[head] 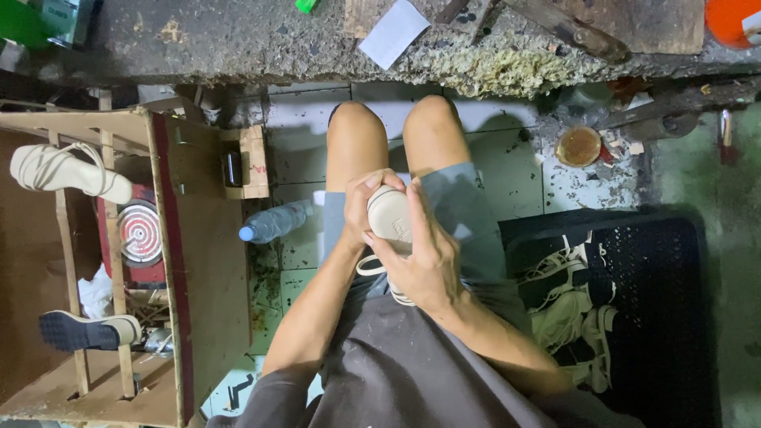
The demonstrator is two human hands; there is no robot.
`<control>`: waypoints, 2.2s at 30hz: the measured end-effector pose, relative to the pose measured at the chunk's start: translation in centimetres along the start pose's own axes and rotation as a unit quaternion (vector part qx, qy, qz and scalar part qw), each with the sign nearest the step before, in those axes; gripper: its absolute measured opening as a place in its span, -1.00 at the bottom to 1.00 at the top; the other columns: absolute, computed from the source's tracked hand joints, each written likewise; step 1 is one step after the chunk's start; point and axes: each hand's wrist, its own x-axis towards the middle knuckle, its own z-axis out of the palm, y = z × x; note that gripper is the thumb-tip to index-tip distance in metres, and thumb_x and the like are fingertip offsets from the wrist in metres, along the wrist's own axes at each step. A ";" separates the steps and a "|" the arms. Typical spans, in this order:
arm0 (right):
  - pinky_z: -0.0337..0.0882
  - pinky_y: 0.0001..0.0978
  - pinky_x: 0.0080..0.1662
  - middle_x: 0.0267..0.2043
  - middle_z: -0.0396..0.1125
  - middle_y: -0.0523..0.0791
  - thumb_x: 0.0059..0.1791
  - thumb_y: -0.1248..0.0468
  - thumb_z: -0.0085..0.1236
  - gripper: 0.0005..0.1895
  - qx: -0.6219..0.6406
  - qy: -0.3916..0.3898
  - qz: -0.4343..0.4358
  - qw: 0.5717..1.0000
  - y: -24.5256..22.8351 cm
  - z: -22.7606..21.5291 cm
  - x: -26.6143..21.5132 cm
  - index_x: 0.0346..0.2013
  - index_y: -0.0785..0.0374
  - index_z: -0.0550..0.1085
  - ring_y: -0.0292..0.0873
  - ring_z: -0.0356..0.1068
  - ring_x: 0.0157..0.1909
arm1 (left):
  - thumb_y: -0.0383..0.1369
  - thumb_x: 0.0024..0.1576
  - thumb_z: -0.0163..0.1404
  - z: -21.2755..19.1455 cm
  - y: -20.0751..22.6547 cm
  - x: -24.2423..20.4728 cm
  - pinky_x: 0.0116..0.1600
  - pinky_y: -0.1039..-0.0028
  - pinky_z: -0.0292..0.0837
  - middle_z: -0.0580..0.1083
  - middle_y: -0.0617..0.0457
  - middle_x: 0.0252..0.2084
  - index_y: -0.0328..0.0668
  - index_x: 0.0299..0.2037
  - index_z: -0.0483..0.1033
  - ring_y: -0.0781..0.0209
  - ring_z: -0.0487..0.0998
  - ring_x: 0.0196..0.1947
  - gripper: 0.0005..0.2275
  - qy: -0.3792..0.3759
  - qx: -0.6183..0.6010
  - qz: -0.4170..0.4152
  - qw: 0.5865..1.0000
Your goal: Assembling sandals by manually attaching and adjusting straps to the soles.
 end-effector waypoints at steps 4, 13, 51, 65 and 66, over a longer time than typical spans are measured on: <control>0.52 -0.19 -0.04 0.09 0.39 0.25 -0.23 0.15 0.50 -0.26 -0.007 -0.013 0.000 1.000 -0.4 -0.1 0.1 0.11 0.52 0.44 0.19 0.48 0.04 | -0.53 0.34 -0.42 -0.7 1.0 -0.7 -0.55 0.17 0.39 0.46 -0.36 -0.44 -0.71 -0.06 0.31 -0.11 0.46 -0.60 -0.73 -0.012 0.034 0.111 0.993; 0.53 -0.33 -0.10 0.03 0.44 0.15 -0.14 0.03 0.31 -0.34 -0.143 -0.075 0.007 0.987 0.4 3.0 -0.7 0.10 0.42 0.42 0.01 0.54 -0.09 | -0.14 0.20 -0.02 -2.7 13.1 7.2 -0.09 -0.14 0.48 0.49 -0.46 -0.08 -0.52 0.07 0.41 -0.46 0.57 -0.16 -0.53 -0.270 0.289 -0.269 0.878; 0.33 0.04 0.18 0.12 0.40 0.07 -0.04 0.26 0.14 -0.59 0.221 -0.349 -0.126 0.902 8.8 -0.8 7.0 0.09 0.32 0.49 0.12 0.41 0.16 | -0.14 0.15 0.09 -4.1 5.3 -0.4 0.00 0.29 0.33 0.54 0.15 -0.10 0.04 -0.14 0.67 0.06 0.41 -0.21 -0.79 -0.082 0.416 -0.007 0.906; 0.32 -0.15 0.06 -0.10 0.50 -0.15 -0.09 0.11 0.26 -0.64 0.025 -0.305 -0.168 0.937 8.4 2.4 5.1 -0.03 0.09 0.54 -0.07 0.50 -0.04 | -0.29 0.23 -0.04 -5.5 7.0 1.8 0.02 0.15 0.34 0.42 -0.10 0.01 -0.19 0.03 0.54 -0.17 0.40 -0.11 -0.75 -0.199 0.368 -0.011 0.908; 0.34 -0.19 0.00 -0.13 0.50 -0.20 -0.11 0.10 0.25 -0.65 0.012 -0.291 -0.167 0.942 8.4 2.7 4.8 -0.05 0.04 0.55 -0.10 0.50 -0.08 | -0.27 0.20 -0.03 -5.5 6.4 1.1 0.01 0.22 0.32 0.44 -0.03 -0.01 -0.12 0.02 0.57 -0.09 0.40 -0.14 -0.74 -0.171 0.378 -0.002 0.910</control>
